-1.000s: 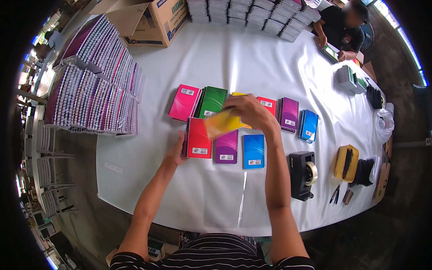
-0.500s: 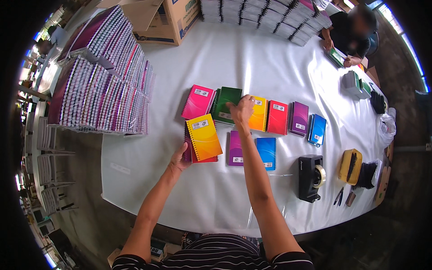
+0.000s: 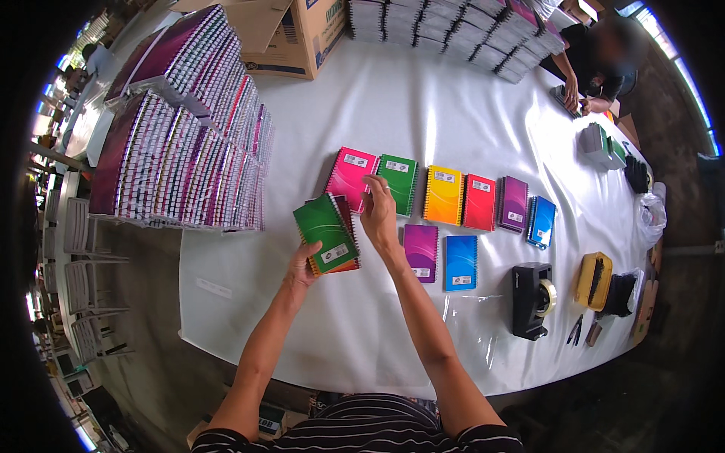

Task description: The person places a notebook into a plastic bag, pulls a length of tape from a dispenser, and seals the bag by hand. They then gather various colored notebooks into a stack and move them aside.

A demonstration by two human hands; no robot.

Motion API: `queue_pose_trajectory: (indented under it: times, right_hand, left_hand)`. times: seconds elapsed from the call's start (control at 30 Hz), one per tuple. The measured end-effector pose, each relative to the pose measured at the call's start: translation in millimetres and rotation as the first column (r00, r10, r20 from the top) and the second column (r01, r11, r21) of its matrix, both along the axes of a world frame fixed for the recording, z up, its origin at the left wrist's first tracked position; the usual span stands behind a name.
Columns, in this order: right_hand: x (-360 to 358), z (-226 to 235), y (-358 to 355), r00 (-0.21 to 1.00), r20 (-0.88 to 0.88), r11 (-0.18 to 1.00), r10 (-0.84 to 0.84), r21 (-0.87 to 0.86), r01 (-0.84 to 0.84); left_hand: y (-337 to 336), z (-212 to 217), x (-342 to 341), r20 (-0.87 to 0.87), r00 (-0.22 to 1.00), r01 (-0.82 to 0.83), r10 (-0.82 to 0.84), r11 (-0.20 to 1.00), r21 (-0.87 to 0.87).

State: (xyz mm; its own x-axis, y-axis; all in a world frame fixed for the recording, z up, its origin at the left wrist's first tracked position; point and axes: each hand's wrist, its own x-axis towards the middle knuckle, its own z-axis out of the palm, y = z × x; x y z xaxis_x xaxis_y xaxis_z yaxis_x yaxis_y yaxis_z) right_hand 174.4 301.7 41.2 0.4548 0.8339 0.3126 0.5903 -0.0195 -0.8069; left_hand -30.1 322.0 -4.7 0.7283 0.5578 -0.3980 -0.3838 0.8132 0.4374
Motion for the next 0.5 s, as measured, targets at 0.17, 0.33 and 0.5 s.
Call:
queue_pose_trajectory:
  times: [0.17, 0.33, 0.5]
  right_hand:
    - [-10, -31, -1, 0.778, 0.591, 0.977, 0.213, -0.131, -0.168]
    - [1, -14, -3, 0.904, 0.376, 0.976, 0.206, -0.014, -0.216]
    - [-27, 44, -43, 0.824, 0.336, 0.877, 0.457, -0.017, -0.48]
  left_hand:
    - [16, -4, -48, -0.027, 0.998, -0.061, 0.06, 0.997, -0.046]
    - [19, -14, -65, -0.079, 0.997, -0.017, 0.015, 1.0, -0.014]
    - [13, -29, -49, 0.151, 0.978, 0.147, -0.143, 0.989, -0.019]
